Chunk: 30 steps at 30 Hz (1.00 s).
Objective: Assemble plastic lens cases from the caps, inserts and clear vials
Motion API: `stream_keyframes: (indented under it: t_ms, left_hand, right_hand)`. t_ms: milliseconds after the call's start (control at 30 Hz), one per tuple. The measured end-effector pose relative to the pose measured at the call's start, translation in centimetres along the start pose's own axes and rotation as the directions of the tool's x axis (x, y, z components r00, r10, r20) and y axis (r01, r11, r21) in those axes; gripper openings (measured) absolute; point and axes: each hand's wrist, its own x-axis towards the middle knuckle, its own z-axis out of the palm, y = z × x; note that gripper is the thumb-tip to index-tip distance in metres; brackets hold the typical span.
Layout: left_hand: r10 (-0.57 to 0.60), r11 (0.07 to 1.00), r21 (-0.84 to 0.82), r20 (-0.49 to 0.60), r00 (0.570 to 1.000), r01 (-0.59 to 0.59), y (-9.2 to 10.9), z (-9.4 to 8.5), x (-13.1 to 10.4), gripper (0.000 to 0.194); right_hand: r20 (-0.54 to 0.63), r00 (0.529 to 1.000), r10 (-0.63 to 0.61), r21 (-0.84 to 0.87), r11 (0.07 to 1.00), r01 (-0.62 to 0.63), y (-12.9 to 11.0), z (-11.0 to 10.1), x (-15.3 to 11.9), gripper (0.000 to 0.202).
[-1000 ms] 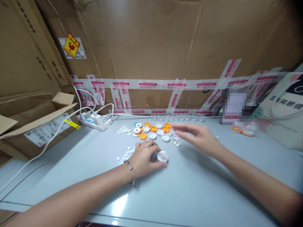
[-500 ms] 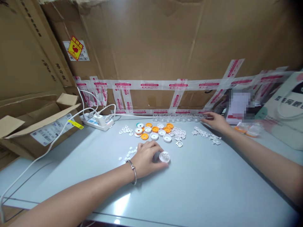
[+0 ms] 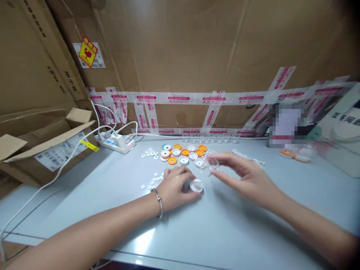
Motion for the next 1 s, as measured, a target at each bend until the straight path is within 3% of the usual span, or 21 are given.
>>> stream_keyframes:
  t_ms: [167, 467, 700, 1000]
  left_hand:
    - [0.010, 0.999, 0.032, -0.003, 1.000, -0.010, -0.1, 0.2, 0.0, 0.035]
    - [0.003, 0.999, 0.033, 0.006, 1.000, -0.003, 0.2, 0.2, 0.1, 0.028]
    - [-0.011, 0.999, 0.036, 0.022, 1.000, 0.010, 0.2, 0.1, 0.1, 0.038]
    - [-0.010, 1.000, 0.023, 0.028, 1.000, 0.009, 0.1, 0.2, 0.2, 0.035]
  right_hand:
    - [0.093, 0.995, 0.038, 0.065, 0.997, -0.044, 0.7, 2.7, -1.4, 0.029]
    - [0.152, 0.988, -0.009, 0.092, 0.996, -0.005, 0.9, 3.5, -1.5, 0.031]
    - [0.188, 0.981, -0.051, 0.096, 0.995, 0.034, 1.4, 3.5, -1.7, 0.028]
    - [0.211, 0.976, -0.047, 0.079, 0.996, 0.031, 1.8, 3.7, -1.7, 0.028]
